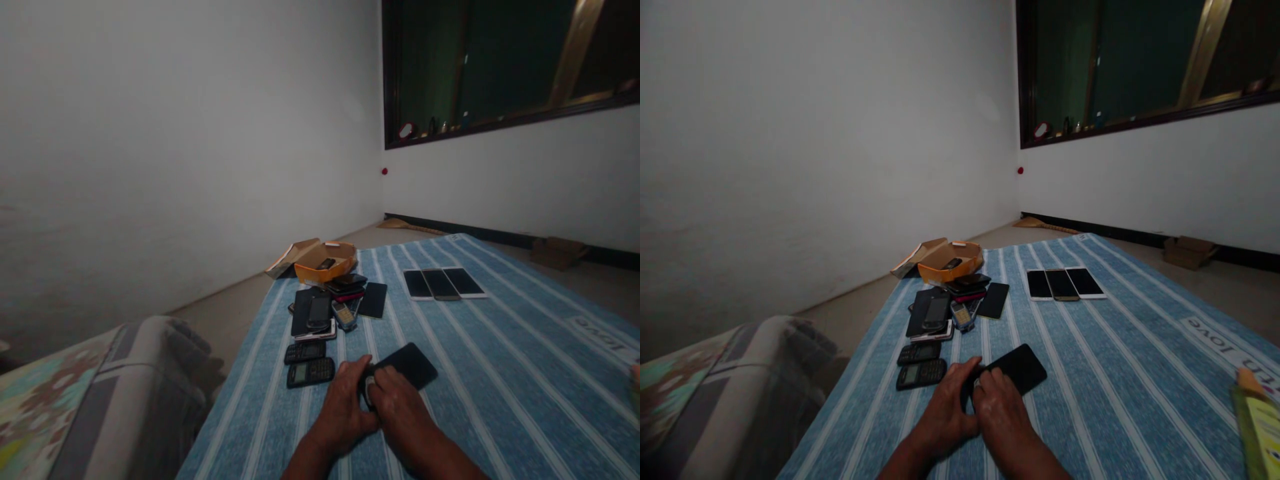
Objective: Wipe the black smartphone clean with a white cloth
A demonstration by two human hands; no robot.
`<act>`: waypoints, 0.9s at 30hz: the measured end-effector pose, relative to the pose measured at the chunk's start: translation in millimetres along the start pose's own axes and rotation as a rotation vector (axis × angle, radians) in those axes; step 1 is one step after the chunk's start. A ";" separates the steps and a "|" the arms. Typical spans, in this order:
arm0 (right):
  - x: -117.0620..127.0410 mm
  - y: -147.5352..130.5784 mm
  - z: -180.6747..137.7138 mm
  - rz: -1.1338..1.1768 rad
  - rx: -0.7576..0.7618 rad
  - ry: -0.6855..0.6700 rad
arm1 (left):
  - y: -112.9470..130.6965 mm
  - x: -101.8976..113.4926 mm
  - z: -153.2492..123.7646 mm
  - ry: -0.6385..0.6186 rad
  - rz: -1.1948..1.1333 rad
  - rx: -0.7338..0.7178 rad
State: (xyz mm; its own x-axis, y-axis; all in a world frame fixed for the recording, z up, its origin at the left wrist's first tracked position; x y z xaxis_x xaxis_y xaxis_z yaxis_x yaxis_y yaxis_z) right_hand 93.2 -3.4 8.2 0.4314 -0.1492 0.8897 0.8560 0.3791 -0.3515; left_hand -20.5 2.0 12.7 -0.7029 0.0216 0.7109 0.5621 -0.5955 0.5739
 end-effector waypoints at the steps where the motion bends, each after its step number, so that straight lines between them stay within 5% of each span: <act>1: -0.9 0.0 -1.9 0.007 0.004 0.004 | -0.4 -0.3 -0.5 -0.001 -0.007 -0.007; 14: -6.4 -3.5 -27.9 -0.024 0.098 0.112 | 16.0 0.4 -13.9 -0.002 -0.045 -0.047; 27: -8.0 -2.5 -35.1 0.031 0.189 0.240 | 4.3 -6.7 -17.9 -0.022 -0.020 -0.122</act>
State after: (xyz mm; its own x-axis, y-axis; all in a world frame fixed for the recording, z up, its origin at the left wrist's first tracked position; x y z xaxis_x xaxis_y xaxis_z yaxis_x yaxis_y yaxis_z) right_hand 97.6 -35.2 -8.3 0.5307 -0.3382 0.7772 0.7830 0.5467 -0.2967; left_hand -21.2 -15.1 3.2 -0.7030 0.0511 0.7093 0.4898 -0.6883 0.5350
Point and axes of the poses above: each hand's wrist, its own z-axis towards the middle knuckle, its own x-axis out of the back of the hand, y = z × x, the point moved 5 cm from there along z, towards the middle knuckle, and after that the axes turned 15 degrees about -x, right-handed, at the moved point
